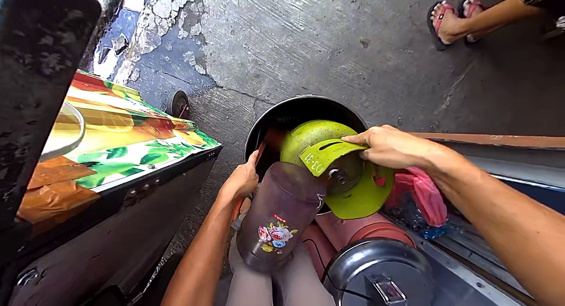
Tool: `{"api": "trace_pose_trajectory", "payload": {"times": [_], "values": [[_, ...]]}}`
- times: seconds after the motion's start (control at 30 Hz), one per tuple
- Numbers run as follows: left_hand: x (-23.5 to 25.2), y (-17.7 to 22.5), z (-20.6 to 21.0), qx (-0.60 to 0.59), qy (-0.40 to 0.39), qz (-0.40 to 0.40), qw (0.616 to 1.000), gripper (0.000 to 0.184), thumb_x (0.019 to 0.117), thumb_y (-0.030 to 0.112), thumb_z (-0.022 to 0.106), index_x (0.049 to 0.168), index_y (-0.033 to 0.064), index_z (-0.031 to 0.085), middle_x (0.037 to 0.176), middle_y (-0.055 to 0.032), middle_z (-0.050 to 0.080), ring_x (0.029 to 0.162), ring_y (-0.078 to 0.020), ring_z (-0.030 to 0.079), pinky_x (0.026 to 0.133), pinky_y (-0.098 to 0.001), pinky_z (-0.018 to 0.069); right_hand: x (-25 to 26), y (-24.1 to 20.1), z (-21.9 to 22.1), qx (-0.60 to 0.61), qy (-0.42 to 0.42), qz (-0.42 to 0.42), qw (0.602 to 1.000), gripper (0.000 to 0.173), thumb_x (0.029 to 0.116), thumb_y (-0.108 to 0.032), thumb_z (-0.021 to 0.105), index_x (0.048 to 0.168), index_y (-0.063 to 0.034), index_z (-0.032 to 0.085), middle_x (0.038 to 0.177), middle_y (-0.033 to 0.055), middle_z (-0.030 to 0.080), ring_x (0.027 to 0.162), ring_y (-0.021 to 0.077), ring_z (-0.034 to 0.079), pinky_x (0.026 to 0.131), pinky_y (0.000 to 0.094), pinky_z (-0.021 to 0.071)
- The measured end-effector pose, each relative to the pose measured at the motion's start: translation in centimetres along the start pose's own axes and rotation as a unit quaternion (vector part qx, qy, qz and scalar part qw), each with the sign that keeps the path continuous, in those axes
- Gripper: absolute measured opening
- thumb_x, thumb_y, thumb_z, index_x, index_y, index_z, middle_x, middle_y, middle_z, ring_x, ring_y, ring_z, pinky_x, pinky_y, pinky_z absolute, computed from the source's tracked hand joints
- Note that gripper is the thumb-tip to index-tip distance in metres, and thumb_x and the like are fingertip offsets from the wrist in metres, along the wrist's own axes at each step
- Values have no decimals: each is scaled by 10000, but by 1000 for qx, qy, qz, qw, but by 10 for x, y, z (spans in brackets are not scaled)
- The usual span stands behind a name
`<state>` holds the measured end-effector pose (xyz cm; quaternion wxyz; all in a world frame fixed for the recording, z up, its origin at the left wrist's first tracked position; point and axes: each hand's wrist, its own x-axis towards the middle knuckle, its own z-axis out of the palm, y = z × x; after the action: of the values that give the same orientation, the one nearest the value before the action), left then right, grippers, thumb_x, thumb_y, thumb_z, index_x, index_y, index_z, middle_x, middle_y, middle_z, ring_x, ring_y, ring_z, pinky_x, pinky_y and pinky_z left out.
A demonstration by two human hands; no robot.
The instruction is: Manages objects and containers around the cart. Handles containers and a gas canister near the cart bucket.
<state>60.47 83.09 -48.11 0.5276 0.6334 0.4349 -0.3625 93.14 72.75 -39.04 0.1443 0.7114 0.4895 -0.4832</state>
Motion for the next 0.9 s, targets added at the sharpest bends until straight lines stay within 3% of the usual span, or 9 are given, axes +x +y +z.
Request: {"api": "trace_pose_trajectory", "payload": {"times": [0.07, 0.17, 0.23, 0.3, 0.43, 0.6, 0.67, 0.77, 0.9], "values": [[-4, -6, -1, -41, -10, 0, 999, 780, 1029, 99, 477, 1656, 298, 58, 1124, -226, 670, 934, -332, 689, 849, -531, 555, 2, 10, -6, 49, -2, 27, 998, 427, 991, -56, 603, 1354, -254, 705, 1141, 95, 760, 1011, 299, 708, 869, 599, 527], [-16, -20, 6, -119, -54, -2, 991, 792, 1040, 59, 437, 1647, 287, -18, 960, -141, 654, 657, -172, 681, 647, -354, 606, -4, 21, -1, 94, 18, 54, 994, 435, 985, -47, 604, 1350, -259, 709, 1125, 95, 764, 957, 285, 720, 831, 601, 541], [-29, -25, 9, -168, -81, -5, 982, 782, 1056, 61, 406, 1641, 274, -67, 922, -127, 642, 591, -146, 673, 593, -317, 615, -7, 21, 5, 109, 36, 72, 991, 440, 986, -55, 606, 1375, -242, 691, 1179, 105, 752, 1044, 309, 709, 886, 630, 524], [-43, -26, 12, -185, -71, -17, 980, 753, 1062, 84, 396, 1644, 280, -39, 898, -107, 626, 567, -134, 638, 568, -298, 586, -2, 18, 10, 125, 55, 90, 987, 440, 976, -54, 596, 1376, -213, 689, 1226, 131, 733, 1140, 350, 676, 936, 670, 484], [-64, -25, 14, -210, -37, -33, 976, 740, 1037, 77, 426, 1645, 253, 42, 887, -100, 609, 556, -133, 601, 544, -290, 552, 19, 11, 13, 143, 54, 106, 983, 417, 957, -55, 572, 1312, -205, 732, 1129, 155, 746, 1040, 359, 690, 867, 660, 497], [-108, -18, 10, -207, -23, -22, 978, 757, 1023, 73, 459, 1638, 288, 74, 916, -88, 624, 565, -141, 623, 520, -306, 570, 67, 16, 37, 155, 33, 126, 979, 408, 922, -50, 584, 1277, -169, 748, 1155, 178, 733, 1102, 381, 670, 892, 670, 486], [-128, -19, 6, -208, -12, -3, 978, 776, 1009, 75, 471, 1640, 307, 83, 918, -75, 622, 574, -145, 620, 505, -313, 562, 92, 13, 57, 159, 38, 146, 976, 290, 910, -67, 609, 1151, -84, 770, 1084, 218, 718, 1050, 406, 661, 841, 672, 487], [-144, -16, -3, -196, 5, 14, 980, 778, 1005, 92, 477, 1643, 316, 93, 925, -52, 622, 584, -125, 615, 496, -294, 553, 138, 20, 83, 175, 42, 171, 969, 153, 893, -93, 630, 954, 22, 710, 990, 262, 677, 961, 427, 649, 778, 659, 488], [-146, 0, -5, -124, 23, 36, 991, 764, 1020, 122, 464, 1643, 351, 85, 925, -39, 635, 611, -114, 621, 542, -303, 562, 182, 42, 123, 227, 40, 189, 955, 267, 891, -92, 638, 1124, 5, 724, 1148, 272, 670, 1095, 437, 629, 885, 680, 482]]}}
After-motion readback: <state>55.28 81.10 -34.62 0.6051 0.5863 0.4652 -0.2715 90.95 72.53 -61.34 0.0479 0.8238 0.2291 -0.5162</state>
